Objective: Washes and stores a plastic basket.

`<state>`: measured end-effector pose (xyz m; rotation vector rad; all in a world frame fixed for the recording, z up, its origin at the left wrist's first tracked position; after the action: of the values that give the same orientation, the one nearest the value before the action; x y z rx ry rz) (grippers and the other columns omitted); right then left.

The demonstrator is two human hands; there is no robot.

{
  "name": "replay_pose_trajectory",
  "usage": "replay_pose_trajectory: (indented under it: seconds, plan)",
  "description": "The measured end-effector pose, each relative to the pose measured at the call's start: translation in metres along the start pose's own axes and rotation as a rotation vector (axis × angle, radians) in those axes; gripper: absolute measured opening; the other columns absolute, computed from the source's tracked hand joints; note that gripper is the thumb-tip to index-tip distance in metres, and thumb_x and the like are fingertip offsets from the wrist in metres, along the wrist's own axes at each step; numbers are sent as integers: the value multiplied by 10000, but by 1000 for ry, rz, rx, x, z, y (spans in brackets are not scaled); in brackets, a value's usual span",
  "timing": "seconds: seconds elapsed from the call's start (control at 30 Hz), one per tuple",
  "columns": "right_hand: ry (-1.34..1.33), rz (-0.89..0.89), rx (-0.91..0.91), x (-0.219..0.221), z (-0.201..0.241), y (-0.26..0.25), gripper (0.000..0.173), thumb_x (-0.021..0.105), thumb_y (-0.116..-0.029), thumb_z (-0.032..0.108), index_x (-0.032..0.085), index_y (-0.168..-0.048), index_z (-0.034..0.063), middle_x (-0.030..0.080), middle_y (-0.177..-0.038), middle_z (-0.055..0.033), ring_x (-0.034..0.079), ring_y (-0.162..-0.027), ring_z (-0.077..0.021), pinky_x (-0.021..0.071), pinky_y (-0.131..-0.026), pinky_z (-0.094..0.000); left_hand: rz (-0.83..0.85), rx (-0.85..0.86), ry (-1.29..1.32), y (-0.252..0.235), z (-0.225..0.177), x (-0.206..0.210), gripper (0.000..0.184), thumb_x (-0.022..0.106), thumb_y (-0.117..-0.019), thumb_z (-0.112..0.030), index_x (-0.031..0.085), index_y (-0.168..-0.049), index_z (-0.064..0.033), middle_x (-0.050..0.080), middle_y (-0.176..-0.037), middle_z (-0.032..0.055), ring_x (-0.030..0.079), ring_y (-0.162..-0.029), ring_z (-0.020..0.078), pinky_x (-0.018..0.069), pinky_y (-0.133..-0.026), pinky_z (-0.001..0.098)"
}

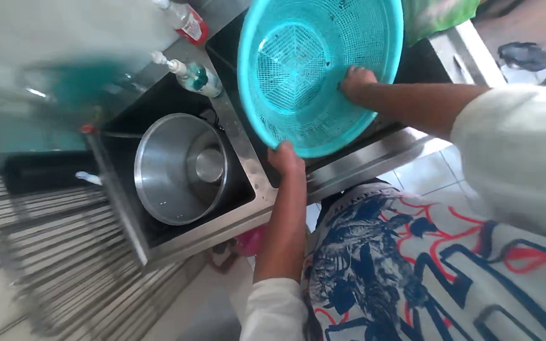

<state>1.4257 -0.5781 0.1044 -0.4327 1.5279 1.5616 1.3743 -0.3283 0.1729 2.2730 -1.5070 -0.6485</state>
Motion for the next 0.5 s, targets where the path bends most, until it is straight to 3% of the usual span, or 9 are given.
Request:
replay_pose_trajectory:
  seconds: [0.07,0.13,0.17,0.23,0.3,0.37,0.43,0.5]
  plan:
    - [-112,25,-23,8,24,2,369,687,-940,66,631,-1262,-106,484,-1409,-398,498,-1301,-574,473,-985,-712,10,-32,28,2,-2,4,398,530,-864,86,533,-1255,13,593,-1161,184,608,-1005,254,549,-828,448]
    - [-327,54,-131,34,64,1,341,739,-919,160,685,-1201,-24,643,-1239,-309,623,-1167,-499,506,-928,-709,15,-70,21,4,0,3,409,528,-851,94,539,-1253,18,593,-1166,198,597,-1012,280,537,-817,487]
    - [-441,75,-192,48,90,-1,326,724,-936,211,710,-1206,29,691,-1169,-264,673,-1087,-457,531,-894,-690,29,-81,3,3,5,1,415,528,-849,93,540,-1258,22,599,-1175,208,606,-1021,296,545,-818,505]
    - [-610,91,-308,56,134,-4,361,590,-1046,335,700,-1301,105,707,-1171,-219,692,-1063,-410,537,-911,-653,46,-48,-68,-4,11,-4,393,549,-853,93,560,-1242,40,618,-1149,220,620,-997,307,550,-799,510]
    - [-729,62,-384,53,157,-9,394,557,-1064,357,691,-1347,118,719,-1173,-203,703,-1051,-385,545,-921,-629,37,11,-120,-13,12,-12,388,567,-821,102,573,-1203,38,628,-1111,211,625,-964,297,552,-774,501]
    - [-780,37,-420,51,157,-11,359,577,-1053,324,721,-1285,91,731,-1102,-197,717,-973,-361,570,-858,-595,23,15,-95,-18,8,-20,437,572,-814,103,562,-1244,26,627,-1149,213,631,-998,304,556,-798,512]
    - [-801,42,-376,48,141,-13,382,571,-1059,340,708,-1292,70,714,-1169,-215,688,-1083,-390,525,-957,-625,16,-5,-13,-18,2,-23,488,549,-805,126,535,-1283,29,613,-1199,225,627,-1033,315,557,-812,528]
    - [-900,-36,-283,40,124,-15,408,574,-1058,377,699,-1281,58,711,-1174,-220,685,-1099,-392,517,-976,-632,32,-10,64,-15,-2,-23,505,517,-805,151,514,-1295,29,597,-1208,222,618,-1033,308,556,-811,516]
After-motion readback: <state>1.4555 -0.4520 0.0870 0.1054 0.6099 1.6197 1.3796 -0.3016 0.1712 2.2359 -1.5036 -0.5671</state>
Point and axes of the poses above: each hand's wrist, its own y-axis away from the middle knuckle, its own x-axis out of the palm, z = x × y, the point moved 4 cm from there along -y, towards the middle knuckle
